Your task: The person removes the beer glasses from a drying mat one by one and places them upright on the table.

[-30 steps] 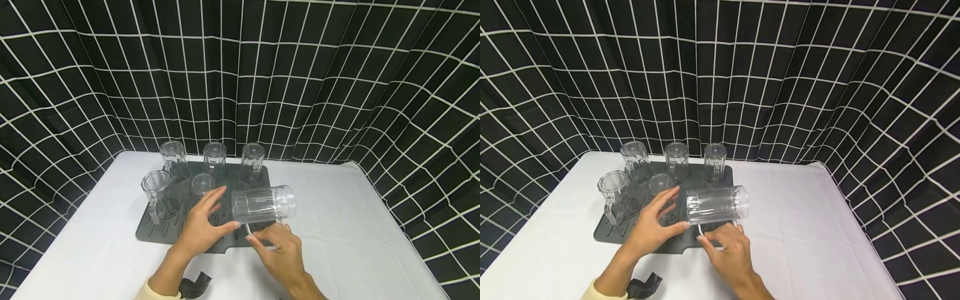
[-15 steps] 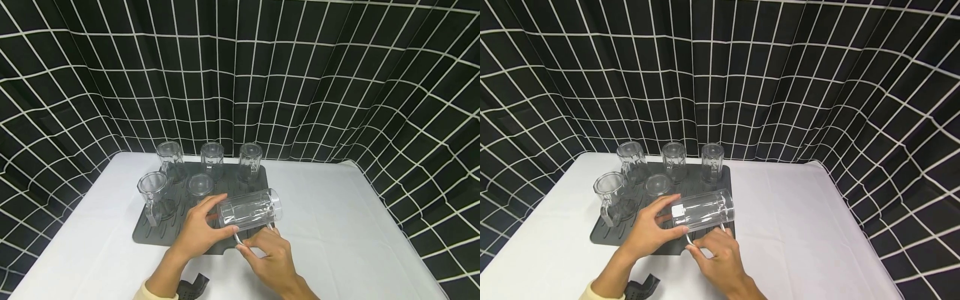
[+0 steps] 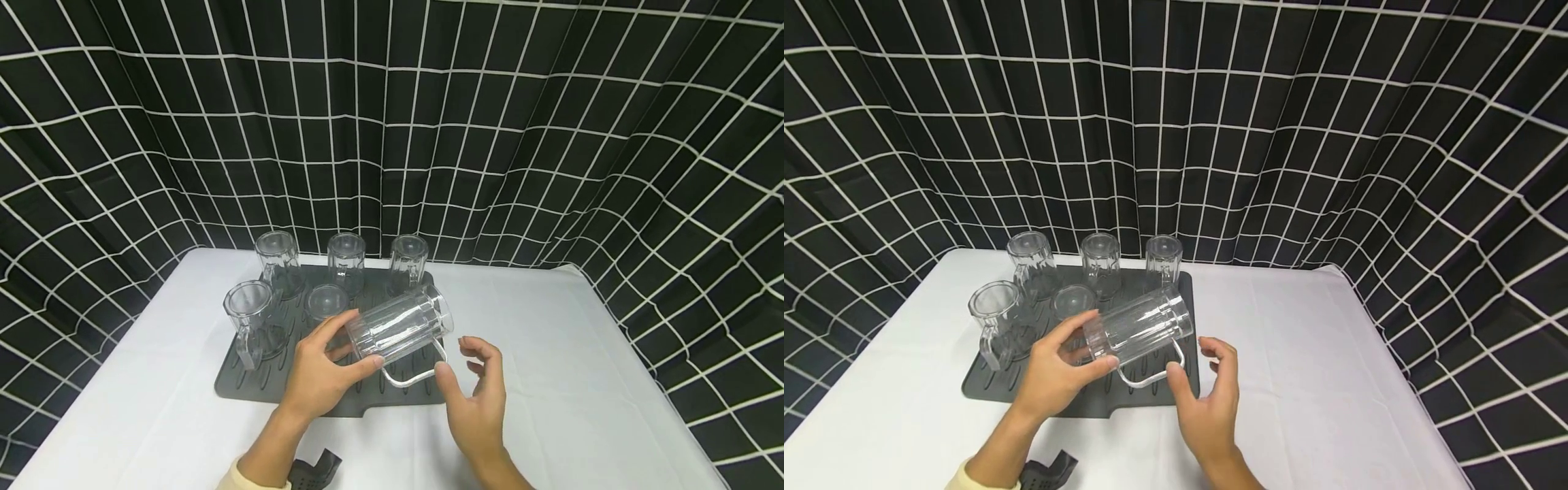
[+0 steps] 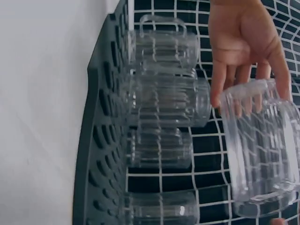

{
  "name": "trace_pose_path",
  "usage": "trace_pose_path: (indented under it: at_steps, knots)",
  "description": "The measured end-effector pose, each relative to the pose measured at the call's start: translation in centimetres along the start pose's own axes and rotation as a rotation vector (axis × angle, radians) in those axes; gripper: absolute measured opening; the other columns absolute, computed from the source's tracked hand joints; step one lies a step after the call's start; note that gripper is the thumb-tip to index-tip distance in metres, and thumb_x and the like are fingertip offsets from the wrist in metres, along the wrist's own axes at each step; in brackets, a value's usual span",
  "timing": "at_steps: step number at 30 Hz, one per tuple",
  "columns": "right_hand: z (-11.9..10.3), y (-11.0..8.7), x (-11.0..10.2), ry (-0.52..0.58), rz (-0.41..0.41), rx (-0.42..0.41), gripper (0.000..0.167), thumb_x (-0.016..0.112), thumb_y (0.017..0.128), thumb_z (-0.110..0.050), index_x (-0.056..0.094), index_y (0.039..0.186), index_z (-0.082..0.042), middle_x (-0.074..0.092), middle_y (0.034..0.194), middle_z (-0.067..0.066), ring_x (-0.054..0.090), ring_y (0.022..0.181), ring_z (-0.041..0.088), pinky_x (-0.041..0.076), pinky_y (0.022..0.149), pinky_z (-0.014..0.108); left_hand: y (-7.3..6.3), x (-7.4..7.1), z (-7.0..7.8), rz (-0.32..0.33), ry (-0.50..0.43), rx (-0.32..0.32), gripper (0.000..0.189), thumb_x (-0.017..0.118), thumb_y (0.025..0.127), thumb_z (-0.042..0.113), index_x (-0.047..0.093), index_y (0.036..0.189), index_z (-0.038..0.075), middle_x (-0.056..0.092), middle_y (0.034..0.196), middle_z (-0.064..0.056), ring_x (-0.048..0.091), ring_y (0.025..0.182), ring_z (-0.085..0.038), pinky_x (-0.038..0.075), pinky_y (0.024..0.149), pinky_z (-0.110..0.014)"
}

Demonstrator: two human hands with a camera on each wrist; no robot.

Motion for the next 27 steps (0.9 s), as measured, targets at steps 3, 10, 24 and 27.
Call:
trace_pose_path:
  at_steps: [3,10,24,27]
  knots:
    - [1.7,-0.6,1.0,0.042,-0.082,0.183,0.029,0.058,0.091,0.003,0.047,0.118,0.008,0.052,0.112,0.012,0.049,0.102,0.024,0.044,0.081,0.027,-0.2,0.1,0.2,0.027,-0.028,0.035,0.069,0.087,0.072,0.020,0.057,0.133,0.009,0.056,0.127,-0.009,0.055,0.116,-0.027,0.052,0.090,-0.030]
    - [1.7,-1.2,2.2,0.178,-0.165,0.240,0.010,0.053,0.095,0.006,0.052,0.104,0.009,0.054,0.102,0.018,0.056,0.097,0.020,0.054,0.081,0.026,-0.6,1.5,-0.4,-0.003,-0.097,0.007,0.071,0.086,0.074,0.017,0.052,0.136,0.007,0.052,0.131,-0.012,0.052,0.118,-0.028,0.049,0.094,-0.032]
    - [0.8,-0.7,2.6,0.532,-0.301,0.312,0.016,0.038,0.101,0.003,0.042,0.113,0.013,0.047,0.106,0.022,0.055,0.099,0.024,0.054,0.086,0.045,-0.9,3.7,-1.1,-0.157,-0.164,-0.068,0.078,0.083,0.077,0.012,0.041,0.143,0.005,0.038,0.146,-0.018,0.039,0.133,-0.030,0.037,0.105,-0.036]
    - [0.5,-0.7,2.8,0.645,-0.332,0.348,0.024,0.027,0.105,-0.004,0.045,0.115,0.009,0.048,0.106,0.019,0.053,0.099,0.022,0.055,0.085,0.046,-1.0,4.2,-1.4,-0.195,-0.144,-0.070,0.080,0.082,0.077,0.012,0.038,0.144,0.003,0.037,0.147,-0.018,0.039,0.134,-0.030,0.036,0.105,-0.034]
Point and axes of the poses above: each hand's wrist, its own y-axis towards the middle knuckle, its own x-axis out of the palm, z = x × y, the point moved 10 cm from there along y, towards the middle knuckle
